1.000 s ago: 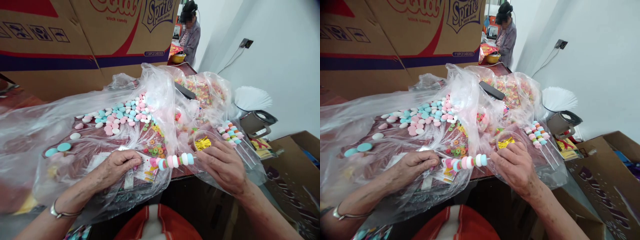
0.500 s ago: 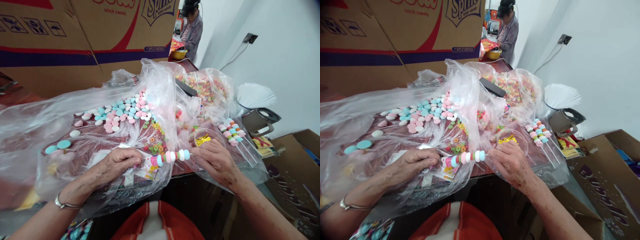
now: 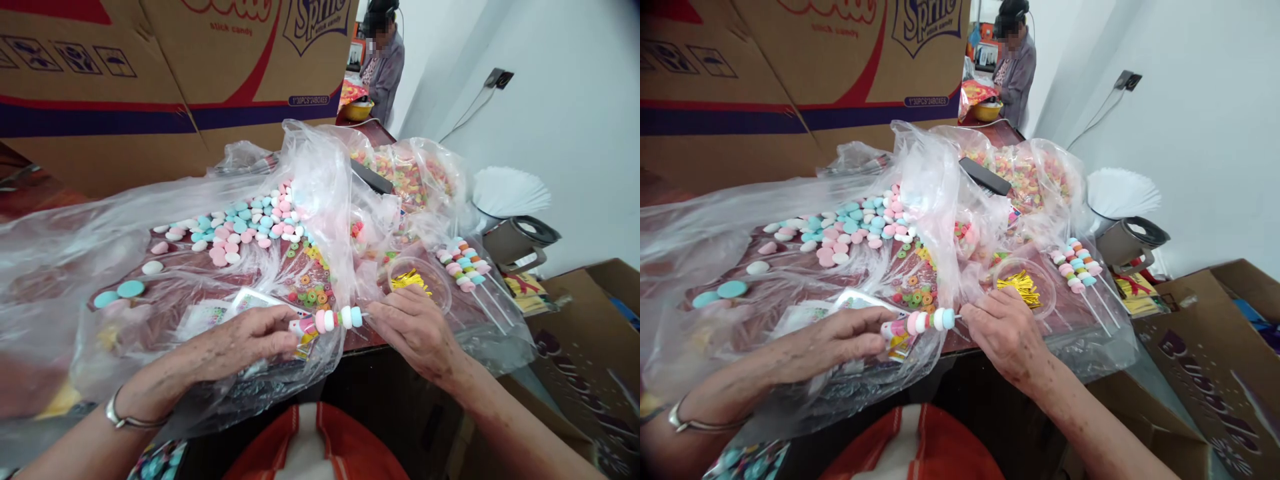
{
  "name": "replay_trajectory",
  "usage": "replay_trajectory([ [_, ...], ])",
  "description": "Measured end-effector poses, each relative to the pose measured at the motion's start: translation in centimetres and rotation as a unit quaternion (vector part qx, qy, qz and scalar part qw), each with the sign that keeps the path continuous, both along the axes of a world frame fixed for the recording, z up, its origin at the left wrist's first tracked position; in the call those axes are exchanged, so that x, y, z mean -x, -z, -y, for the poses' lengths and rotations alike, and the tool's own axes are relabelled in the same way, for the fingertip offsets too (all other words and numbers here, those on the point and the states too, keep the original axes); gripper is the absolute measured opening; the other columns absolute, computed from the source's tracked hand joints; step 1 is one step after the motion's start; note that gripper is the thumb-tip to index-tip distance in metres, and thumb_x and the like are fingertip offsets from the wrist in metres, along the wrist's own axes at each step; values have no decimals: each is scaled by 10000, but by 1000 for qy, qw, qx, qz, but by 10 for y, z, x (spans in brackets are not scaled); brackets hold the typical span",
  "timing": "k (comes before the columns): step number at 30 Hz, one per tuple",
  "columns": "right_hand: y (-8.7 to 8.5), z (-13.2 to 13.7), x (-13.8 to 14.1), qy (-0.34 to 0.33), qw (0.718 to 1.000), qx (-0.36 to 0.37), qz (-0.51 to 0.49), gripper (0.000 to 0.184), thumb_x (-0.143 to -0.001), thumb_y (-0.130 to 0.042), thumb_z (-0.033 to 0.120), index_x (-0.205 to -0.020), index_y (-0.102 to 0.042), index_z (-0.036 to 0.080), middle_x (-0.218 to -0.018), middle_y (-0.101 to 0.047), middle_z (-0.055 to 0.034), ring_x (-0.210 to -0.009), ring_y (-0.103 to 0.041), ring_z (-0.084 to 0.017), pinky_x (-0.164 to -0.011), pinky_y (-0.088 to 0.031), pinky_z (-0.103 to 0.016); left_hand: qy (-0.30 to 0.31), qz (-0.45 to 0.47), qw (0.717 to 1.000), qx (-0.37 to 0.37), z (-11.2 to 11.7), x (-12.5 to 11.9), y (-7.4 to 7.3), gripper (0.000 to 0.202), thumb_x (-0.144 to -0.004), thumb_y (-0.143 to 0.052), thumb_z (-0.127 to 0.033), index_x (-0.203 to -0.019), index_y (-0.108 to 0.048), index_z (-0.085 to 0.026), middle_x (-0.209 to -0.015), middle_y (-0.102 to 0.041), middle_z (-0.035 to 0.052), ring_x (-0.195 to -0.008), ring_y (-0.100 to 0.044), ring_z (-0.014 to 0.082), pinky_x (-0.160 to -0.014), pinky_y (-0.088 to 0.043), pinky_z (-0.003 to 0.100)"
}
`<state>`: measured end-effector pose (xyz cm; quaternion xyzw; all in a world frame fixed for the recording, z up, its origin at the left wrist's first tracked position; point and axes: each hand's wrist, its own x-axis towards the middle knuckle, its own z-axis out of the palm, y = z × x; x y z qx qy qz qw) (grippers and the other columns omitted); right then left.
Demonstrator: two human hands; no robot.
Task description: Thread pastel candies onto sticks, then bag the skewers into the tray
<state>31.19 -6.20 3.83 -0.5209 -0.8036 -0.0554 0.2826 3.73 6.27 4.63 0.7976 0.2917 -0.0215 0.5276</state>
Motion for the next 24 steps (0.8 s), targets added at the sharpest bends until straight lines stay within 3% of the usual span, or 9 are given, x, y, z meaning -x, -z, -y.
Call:
replay_trajectory([
  [4, -9, -6, -5, -17, 999, -25, 12, 178, -965, -515, 159, -946, -691, 180, -774, -673, -31, -748, -547, -168, -733, -370, -339, 23, -11, 996, 80, 6, -4, -14, 273, -900, -595, -442, -976, -636, -183, -789, -621, -23, -704, -556, 154, -601, -415, 223],
  [8, -17, -14, -5, -66, 997, -22, 35, 194, -973, -500, 170, -974, -694, 182, -751, -648, -21, -731, -521, -169, -713, -348, -346, 27, 9, 985, 168, 7, -8, -15, 267, -895, -610, -447, -973, -606, -192, -746, -568, -44, -616, -525, 128, -557, -409, 220],
  [12, -12, -19, 2, -103, 993, 15, 53, 233, -986, -453, 154, -987, -684, 180, -762, -645, -16, -731, -509, -164, -717, -334, -348, 35, 9, 993, 114, 9, -13, -5, 273, -875, -639, -432, -1023, -622, -204, -763, -548, -48, -649, -491, 128, -551, -367, 212],
  [16, -9, -20, 2, -111, 992, 29, 43, 220, -988, -451, 166, -996, -670, 170, -774, -645, -20, -740, -503, -166, -723, -322, -339, 39, 25, 999, 28, 10, -13, 6, 324, -858, -655, -465, -1035, -641, -194, -793, -565, -34, -729, -499, 152, -634, -383, 228],
  [24, -19, -16, 8, -120, 989, 64, 52, 235, -982, -455, 164, -847, -647, 180, -718, -604, -9, -698, -473, -162, -699, -280, -329, 44, 21, 996, -72, 13, -9, 5, 334, -899, -630, -476, -1112, -604, -220, -889, -592, -24, -795, -527, 165, -694, -380, 244],
])
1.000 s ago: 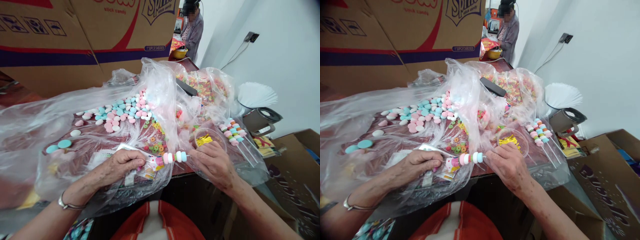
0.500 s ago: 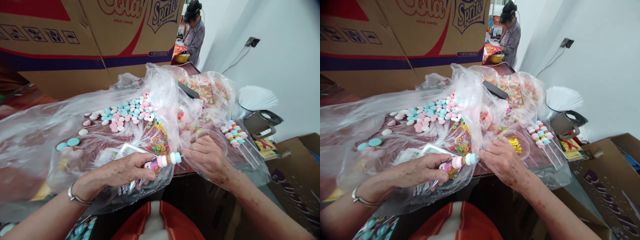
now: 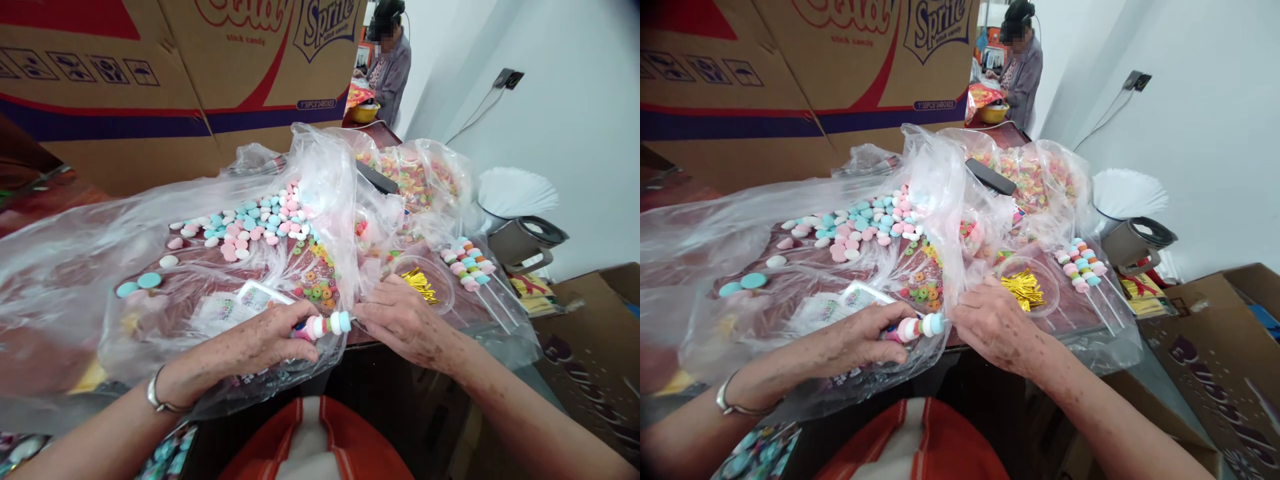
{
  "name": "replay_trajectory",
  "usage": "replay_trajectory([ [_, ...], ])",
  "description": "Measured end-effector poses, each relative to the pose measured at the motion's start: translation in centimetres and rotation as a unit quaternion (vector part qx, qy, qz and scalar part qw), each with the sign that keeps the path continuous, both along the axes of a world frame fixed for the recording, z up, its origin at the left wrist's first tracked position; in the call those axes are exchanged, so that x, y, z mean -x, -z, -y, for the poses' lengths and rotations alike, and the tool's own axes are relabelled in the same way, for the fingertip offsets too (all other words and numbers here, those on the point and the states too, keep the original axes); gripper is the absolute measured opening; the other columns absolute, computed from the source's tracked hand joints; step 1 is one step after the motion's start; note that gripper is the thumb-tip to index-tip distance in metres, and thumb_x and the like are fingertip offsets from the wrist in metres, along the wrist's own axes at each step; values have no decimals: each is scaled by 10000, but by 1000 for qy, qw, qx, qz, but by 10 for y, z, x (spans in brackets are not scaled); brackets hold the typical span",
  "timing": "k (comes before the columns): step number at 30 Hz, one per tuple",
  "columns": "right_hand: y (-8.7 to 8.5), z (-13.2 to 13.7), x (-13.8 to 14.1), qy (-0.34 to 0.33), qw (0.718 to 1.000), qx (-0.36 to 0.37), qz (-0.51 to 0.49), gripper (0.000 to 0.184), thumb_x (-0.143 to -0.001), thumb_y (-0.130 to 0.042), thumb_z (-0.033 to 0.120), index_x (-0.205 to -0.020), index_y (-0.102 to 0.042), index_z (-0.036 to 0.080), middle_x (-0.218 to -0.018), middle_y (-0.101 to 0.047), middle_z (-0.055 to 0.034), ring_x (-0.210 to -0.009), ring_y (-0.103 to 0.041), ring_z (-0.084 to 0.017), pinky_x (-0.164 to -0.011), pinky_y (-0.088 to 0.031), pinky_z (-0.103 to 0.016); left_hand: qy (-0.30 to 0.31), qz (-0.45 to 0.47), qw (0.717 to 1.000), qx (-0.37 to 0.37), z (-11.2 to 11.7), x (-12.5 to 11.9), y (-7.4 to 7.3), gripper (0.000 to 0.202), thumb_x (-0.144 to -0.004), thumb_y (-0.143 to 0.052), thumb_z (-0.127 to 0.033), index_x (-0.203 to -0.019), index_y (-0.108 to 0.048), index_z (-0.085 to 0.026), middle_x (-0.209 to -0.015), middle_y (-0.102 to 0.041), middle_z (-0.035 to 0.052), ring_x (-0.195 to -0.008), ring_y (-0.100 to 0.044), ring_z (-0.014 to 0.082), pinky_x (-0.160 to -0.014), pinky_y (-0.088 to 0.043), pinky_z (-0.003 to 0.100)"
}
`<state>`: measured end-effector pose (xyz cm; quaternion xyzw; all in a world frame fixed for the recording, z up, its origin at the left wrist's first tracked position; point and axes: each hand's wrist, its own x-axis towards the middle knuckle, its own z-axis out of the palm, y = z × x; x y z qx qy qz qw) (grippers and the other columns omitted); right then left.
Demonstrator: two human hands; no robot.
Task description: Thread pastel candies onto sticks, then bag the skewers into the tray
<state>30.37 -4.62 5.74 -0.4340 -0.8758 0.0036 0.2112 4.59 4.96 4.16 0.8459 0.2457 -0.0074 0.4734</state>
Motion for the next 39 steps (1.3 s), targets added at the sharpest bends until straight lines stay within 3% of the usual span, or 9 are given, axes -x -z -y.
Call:
replay_trajectory([
  [7, 4, -6, 20, -8, 999, -32, 27, 187, -962, -514, 169, -812, -626, 171, -721, -600, -18, -701, -482, -171, -690, -279, -341, 5, 44, 998, -33, 11, -10, 6, 480, -904, -600, -536, -1251, -503, -219, -887, -587, -13, -752, -539, 168, -678, -396, 260],
  [13, 7, -8, 8, 40, 996, -33, -76, 212, -967, -483, 151, -863, -667, 167, -738, -636, -32, -718, -510, -171, -708, -322, -321, -64, -12, 988, -143, 7, -5, -38, 750, -823, -672, -578, -1428, -390, -235, -1234, -614, 112, -1062, -579, 301, -865, -427, 366],
  [16, 7, -7, 5, 55, 994, -55, -76, 224, -969, -476, 161, -880, -681, 166, -716, -620, -32, -704, -484, -177, -700, -321, -326, -70, -100, 976, -177, 0, 8, -50, 729, -726, -726, -627, -1301, -542, -218, -1024, -676, 85, -925, -615, 312, -737, -423, 345],
  [19, 6, -6, 4, 54, 994, -68, -73, 235, -974, -463, 161, -886, -680, 160, -724, -624, -35, -708, -483, -175, -701, -322, -325, -69, -171, 975, -127, -5, 14, -45, 451, -720, -756, -513, -1050, -640, -227, -814, -657, 16, -726, -598, 247, -592, -356, 297],
  [23, 6, -4, 5, 48, 995, -50, -73, 257, -965, -461, 161, -821, -675, 154, -716, -621, -36, -690, -494, -167, -706, -308, -329, -65, -143, 986, -58, -2, 10, -33, 262, -795, -696, -392, -973, -629, -211, -853, -661, -10, -757, -597, 210, -620, -370, 272],
  [26, 4, -4, 7, 67, 995, 27, -67, 280, -940, -461, 146, -729, -643, 171, -669, -603, -8, -635, -468, -148, -696, -282, -322, -40, -116, 991, -51, 2, 6, -28, 239, -838, -656, -362, -1019, -634, -207, -879, -666, -19, -783, -605, 198, -669, -394, 266],
  [30, -6, -6, 9, 97, 985, 116, -80, 236, -894, -483, 128, -719, -634, 178, -676, -625, 17, -630, -476, -129, -684, -262, -303, 24, -123, 988, -94, 1, 6, -24, 184, -856, -638, -283, -1022, -644, -203, -897, -662, -8, -820, -610, 203, -701, -393, 265],
  [33, -12, -9, 8, 93, 986, 116, -76, 223, -865, -494, 124, -682, -610, 172, -667, -614, 16, -623, -461, -122, -681, -259, -295, 44, -121, 989, -72, -1, 7, -24, 227, -843, -668, -285, -1056, -644, -209, -898, -664, -22, -815, -611, 191, -705, -398, 249],
  [39, -12, -11, 11, 71, 992, 82, -62, 251, -872, -484, 120, -640, -565, 173, -632, -562, 16, -609, -428, -120, -678, -256, -288, -2, -95, 995, -25, -6, 9, -21, 304, -833, -685, -417, -1034, -646, -192, -904, -660, -28, -817, -600, 179, -702, -411, 231],
])
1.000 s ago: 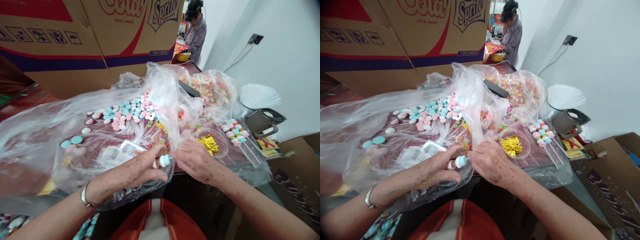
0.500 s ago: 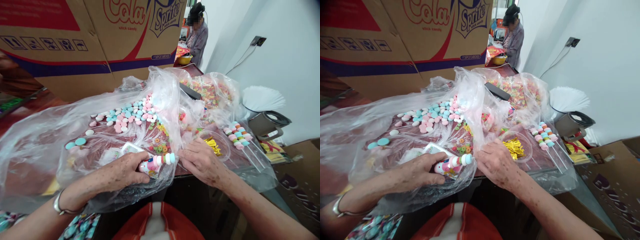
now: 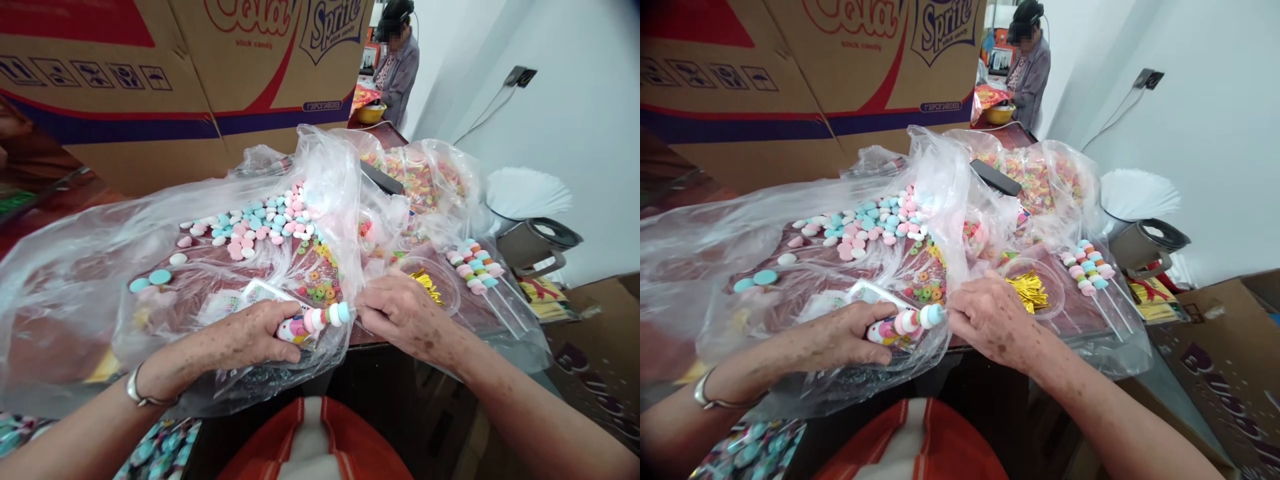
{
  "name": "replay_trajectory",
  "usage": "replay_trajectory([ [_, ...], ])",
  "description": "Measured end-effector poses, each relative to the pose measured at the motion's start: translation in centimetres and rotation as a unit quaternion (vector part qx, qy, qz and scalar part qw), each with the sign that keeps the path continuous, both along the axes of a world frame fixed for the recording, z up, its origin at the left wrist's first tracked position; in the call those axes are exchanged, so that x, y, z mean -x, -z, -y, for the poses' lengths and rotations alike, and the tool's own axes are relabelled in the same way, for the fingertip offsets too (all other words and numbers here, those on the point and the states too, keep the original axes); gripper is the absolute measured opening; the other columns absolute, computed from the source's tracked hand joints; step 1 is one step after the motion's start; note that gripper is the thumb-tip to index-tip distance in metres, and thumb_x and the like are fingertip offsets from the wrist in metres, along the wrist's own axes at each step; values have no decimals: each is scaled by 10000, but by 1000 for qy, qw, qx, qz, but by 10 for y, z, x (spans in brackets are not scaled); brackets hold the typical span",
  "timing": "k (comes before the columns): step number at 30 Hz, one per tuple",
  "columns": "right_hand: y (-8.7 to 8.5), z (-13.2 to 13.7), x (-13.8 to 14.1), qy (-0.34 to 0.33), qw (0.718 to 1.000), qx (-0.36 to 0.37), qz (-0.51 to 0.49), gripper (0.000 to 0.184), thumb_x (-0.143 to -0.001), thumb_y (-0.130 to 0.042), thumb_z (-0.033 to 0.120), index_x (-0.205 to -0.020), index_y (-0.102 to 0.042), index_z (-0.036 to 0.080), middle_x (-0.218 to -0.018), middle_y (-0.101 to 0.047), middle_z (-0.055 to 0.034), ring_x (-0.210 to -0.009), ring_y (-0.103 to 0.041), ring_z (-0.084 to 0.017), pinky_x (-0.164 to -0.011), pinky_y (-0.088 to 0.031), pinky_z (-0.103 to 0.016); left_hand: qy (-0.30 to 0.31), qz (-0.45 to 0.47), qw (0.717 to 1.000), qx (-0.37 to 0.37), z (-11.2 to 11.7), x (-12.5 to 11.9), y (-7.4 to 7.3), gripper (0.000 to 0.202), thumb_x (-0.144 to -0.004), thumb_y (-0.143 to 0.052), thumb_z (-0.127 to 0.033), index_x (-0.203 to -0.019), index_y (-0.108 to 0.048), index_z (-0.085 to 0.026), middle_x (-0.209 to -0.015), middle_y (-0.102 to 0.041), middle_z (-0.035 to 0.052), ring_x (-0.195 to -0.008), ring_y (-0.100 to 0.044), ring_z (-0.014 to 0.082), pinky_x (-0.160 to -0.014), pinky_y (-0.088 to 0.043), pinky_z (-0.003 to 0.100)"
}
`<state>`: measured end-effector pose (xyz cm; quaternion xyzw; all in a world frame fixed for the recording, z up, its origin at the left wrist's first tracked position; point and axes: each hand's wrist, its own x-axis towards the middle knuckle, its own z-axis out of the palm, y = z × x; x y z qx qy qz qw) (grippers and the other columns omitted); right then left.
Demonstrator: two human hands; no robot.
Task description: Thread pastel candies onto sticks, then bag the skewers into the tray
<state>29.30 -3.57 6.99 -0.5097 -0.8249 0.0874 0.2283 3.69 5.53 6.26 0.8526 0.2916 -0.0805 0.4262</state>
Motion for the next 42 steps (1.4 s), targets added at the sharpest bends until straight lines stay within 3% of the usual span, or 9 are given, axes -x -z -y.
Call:
replay_trajectory([
  [4, 2, 3, 0, -11, 999, -52, 12, 305, -932, -461, 150, -662, -601, 163, -638, -564, 0, -618, -439, -132, -689, -258, -304, -27, -1, 1000, 12, -4, 1, 6, 309, -787, -715, -429, -955, -643, -180, -824, -625, -42, -749, -547, 157, -654, -396, 221],
  [8, 1, 5, -1, -21, 996, -90, 21, 311, -974, -463, 173, -728, -653, 150, -662, -583, -14, -650, -462, -151, -700, -271, -317, -40, 7, 997, 71, -6, 0, 6, 351, -762, -715, -427, -1000, -649, -177, -838, -629, -42, -754, -528, 156, -660, -407, 218],
  [15, 1, 1, -2, -59, 979, -171, 94, 248, -979, -493, 153, -804, -669, 155, -711, -619, -28, -687, -446, -179, -696, -264, -347, -30, -3, 996, 80, -3, -7, 5, 417, -729, -749, -463, -1029, -670, -185, -859, -627, -32, -797, -530, 181, -675, -412, 225],
  [19, -4, -4, -7, -68, 972, -205, 97, 275, -1001, -460, 180, -828, -673, 157, -709, -612, -27, -704, -442, -182, -686, -272, -349, -17, 29, 988, 153, -8, -4, 9, 490, -682, -800, -480, -1061, -679, -194, -855, -625, -36, -768, -524, 170, -661, -414, 216],
  [22, -6, -6, -8, -71, 971, -206, 97, 280, -1001, -460, 182, -821, -673, 157, -700, -604, -26, -701, -443, -182, -675, -272, -349, -25, 27, 975, 220, -9, -3, 10, 570, -631, -839, -485, -1088, -664, -195, -779, -602, -50, -635, -492, 131, -548, -395, 202],
  [26, -2, -5, -5, -64, 974, -206, 68, 228, -968, -507, 152, -803, -665, 156, -690, -600, -15, -687, -450, -173, -681, -270, -350, -87, 11, 957, 276, -7, -5, 9, 601, -615, -849, -452, -1100, -620, -182, -699, -541, -67, -509, -414, 92, -413, -338, 188],
  [31, 1, 0, -4, -65, 978, -189, 60, 209, -936, -524, 137, -768, -646, 161, -678, -584, -11, -670, -437, -164, -681, -273, -347, -115, 45, 958, 258, -6, -7, 10, 536, -624, -840, -438, -1033, -612, -177, -777, -561, -46, -594, -482, 119, -431, -375, 191],
  [38, -3, 4, -1, -87, 973, -175, 119, 223, -974, -490, 166, -814, -646, 162, -732, -588, -24, -713, -431, -179, -689, -263, -367, -20, 17, 998, 53, -4, -14, 12, 418, -725, -778, -443, -1032, -660, -186, -850, -630, -27, -765, -528, 170, -661, -408, 238],
  [42, -10, 7, 2, -101, 968, -203, 102, 236, -986, -469, 160, -838, -653, 155, -732, -591, -26, -711, -423, -182, -690, -279, -373, -31, -4, 998, 48, -7, -15, 13, 438, -715, -769, -446, -1035, -655, -169, -862, -655, -8, -774, -550, 193, -655, -404, 249],
])
